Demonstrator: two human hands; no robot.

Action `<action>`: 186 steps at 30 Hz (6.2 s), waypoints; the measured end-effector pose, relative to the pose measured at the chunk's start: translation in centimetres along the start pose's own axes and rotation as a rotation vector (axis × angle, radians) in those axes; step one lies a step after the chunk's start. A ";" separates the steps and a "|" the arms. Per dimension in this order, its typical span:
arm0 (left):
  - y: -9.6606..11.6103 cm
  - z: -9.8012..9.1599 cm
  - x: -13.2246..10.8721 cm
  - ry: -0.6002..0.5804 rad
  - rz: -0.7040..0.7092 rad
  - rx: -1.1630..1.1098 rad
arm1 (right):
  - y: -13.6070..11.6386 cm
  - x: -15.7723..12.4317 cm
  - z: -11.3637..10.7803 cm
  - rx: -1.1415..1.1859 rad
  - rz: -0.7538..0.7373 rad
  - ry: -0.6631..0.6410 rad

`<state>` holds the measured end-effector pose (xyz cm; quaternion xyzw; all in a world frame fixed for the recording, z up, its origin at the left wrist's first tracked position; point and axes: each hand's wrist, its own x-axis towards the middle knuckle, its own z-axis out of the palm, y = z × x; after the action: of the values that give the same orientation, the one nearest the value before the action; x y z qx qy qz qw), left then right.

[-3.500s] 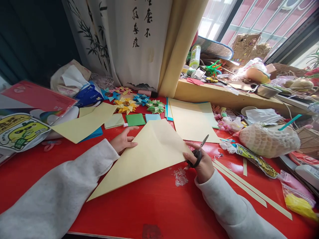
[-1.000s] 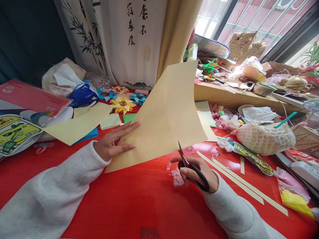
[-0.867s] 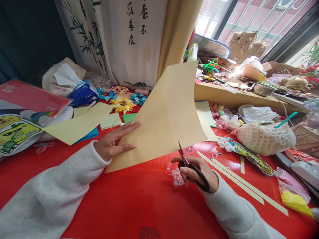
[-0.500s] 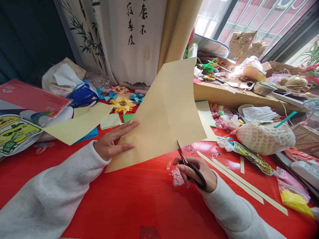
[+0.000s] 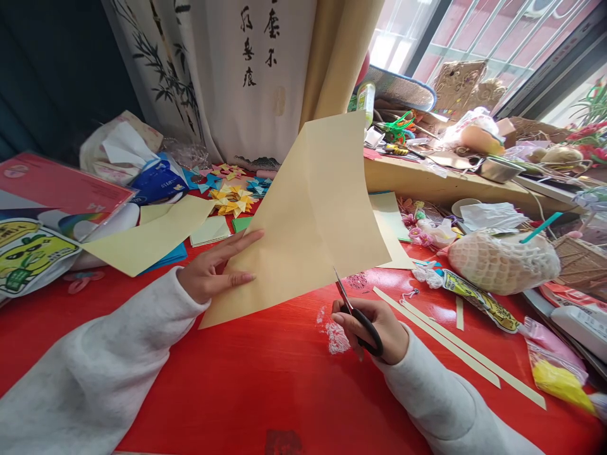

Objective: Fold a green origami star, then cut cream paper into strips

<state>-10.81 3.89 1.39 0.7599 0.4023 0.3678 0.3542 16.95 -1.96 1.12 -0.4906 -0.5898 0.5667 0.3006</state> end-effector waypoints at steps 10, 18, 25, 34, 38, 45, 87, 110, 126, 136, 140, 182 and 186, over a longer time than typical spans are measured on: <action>0.1 0.6 0.0 -0.059 0.004 0.028 | -0.2 -0.1 0.4 0.029 -0.006 0.060; 0.2 0.7 0.0 -0.056 -0.020 0.002 | 0.2 0.1 0.4 -0.002 -0.004 0.055; 0.7 1.2 -0.3 -0.074 -0.029 -0.035 | 0.0 -0.2 0.6 0.057 0.027 0.098; 0.7 1.4 -0.2 -0.093 -0.018 -0.022 | 0.0 -0.1 0.7 0.092 0.029 0.106; 0.2 1.2 0.0 -0.080 -0.086 -0.133 | -0.1 -0.1 0.6 0.173 0.043 0.018; -0.8 1.2 0.1 -0.103 -0.204 -0.488 | 1.3 0.8 -0.3 0.381 -0.208 0.223; 0.2 3.2 0.9 -0.104 -0.752 -0.802 | -1.3 0.0 -2.2 -0.093 0.229 -0.320; 2.5 3.4 0.3 -0.268 -0.679 -0.693 | -1.1 -0.2 -0.4 -0.172 0.236 -0.240; 1.9 3.3 0.5 -0.293 -0.680 -0.671 | -0.7 -0.2 -0.1 -0.218 0.274 -0.148; 1.8 3.2 0.5 -0.287 -0.680 -0.673 | -0.1 -0.1 0.0 -0.176 0.280 -0.148; 1.7 3.2 0.5 -0.267 -0.675 -0.676 | 0.0 -0.1 0.1 -0.172 0.275 -0.149; 1.4 3.3 0.2 -0.343 -0.711 -0.737 | 0.1 -0.1 0.3 -0.088 0.228 -0.202; 1.6 3.5 0.1 -0.372 -0.732 -0.758 | 0.0 0.0 0.5 -0.110 0.216 -0.200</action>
<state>-7.19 2.45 1.10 0.4424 0.4101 0.1994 0.7722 16.53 -2.16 1.04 -0.5081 -0.5909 0.6084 0.1502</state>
